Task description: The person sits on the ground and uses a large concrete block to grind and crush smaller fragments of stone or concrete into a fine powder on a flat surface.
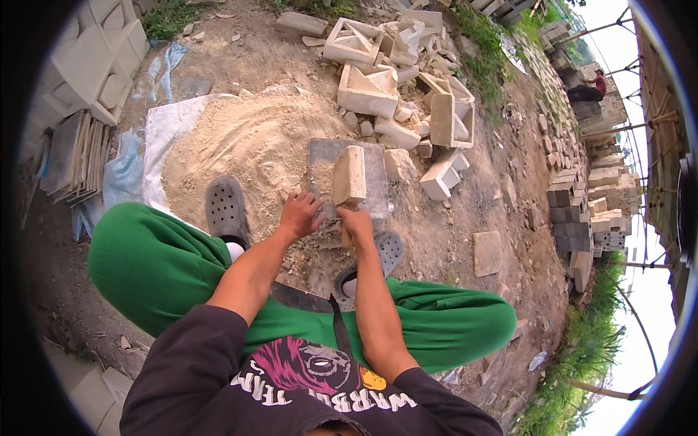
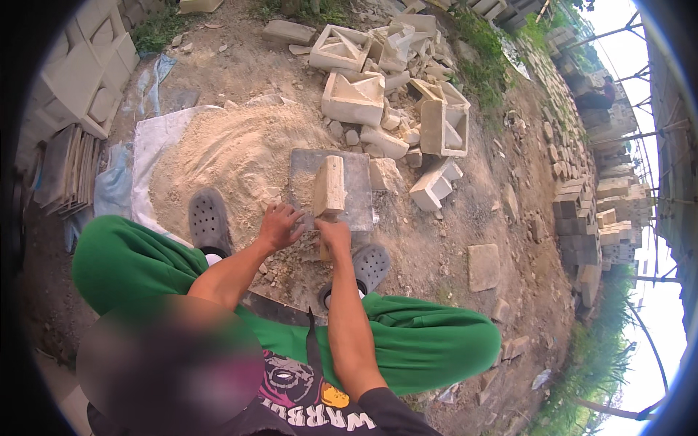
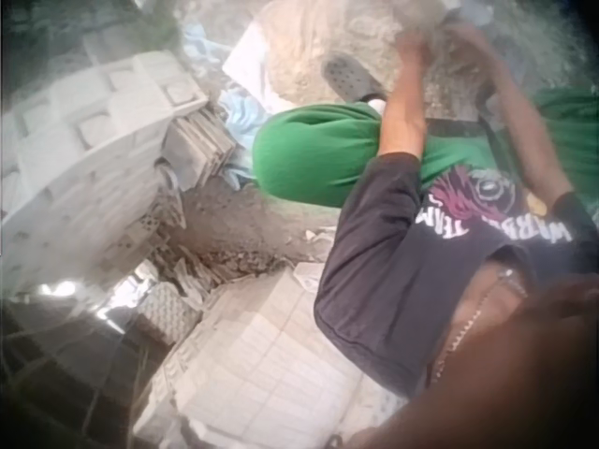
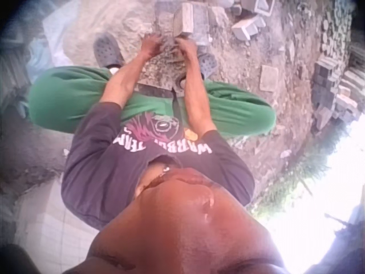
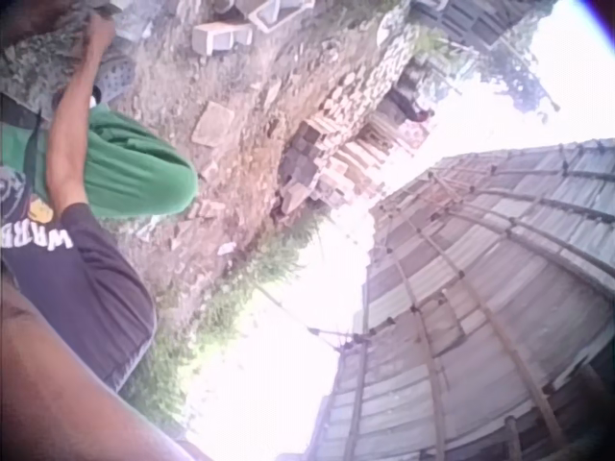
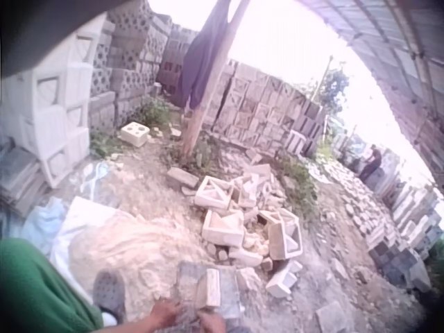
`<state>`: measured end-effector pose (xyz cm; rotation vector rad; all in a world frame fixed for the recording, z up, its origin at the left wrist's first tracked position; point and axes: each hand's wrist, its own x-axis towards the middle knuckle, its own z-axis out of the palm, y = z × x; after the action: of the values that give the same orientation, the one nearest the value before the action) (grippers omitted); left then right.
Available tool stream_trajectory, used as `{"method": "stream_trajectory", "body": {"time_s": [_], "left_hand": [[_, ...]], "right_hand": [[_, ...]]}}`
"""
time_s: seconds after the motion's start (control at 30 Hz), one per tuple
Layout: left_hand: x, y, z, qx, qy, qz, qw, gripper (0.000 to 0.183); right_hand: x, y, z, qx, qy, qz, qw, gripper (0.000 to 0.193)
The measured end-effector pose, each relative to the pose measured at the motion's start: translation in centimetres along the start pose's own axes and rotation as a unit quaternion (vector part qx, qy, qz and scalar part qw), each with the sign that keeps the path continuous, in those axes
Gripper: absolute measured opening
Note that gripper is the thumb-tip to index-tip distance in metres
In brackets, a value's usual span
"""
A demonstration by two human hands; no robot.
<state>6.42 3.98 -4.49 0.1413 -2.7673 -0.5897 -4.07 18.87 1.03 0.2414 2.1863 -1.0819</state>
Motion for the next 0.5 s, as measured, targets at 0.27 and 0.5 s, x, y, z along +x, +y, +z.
{"method": "stream_trajectory", "body": {"time_s": [0.27, 0.5], "left_hand": [[0.4, -0.8, 2.5, -0.007, 0.023, -0.032, 0.999, 0.011], [6.8, 1.9, 0.8, -0.096, 0.045, -0.08, 0.991, 0.016]], "right_hand": [[0.6, 1.5, -2.9, 0.139, 0.06, 0.024, 0.988, 0.021], [-1.0, -1.3, -5.1, 0.152, 0.067, -0.007, 0.986, 0.03]]}}
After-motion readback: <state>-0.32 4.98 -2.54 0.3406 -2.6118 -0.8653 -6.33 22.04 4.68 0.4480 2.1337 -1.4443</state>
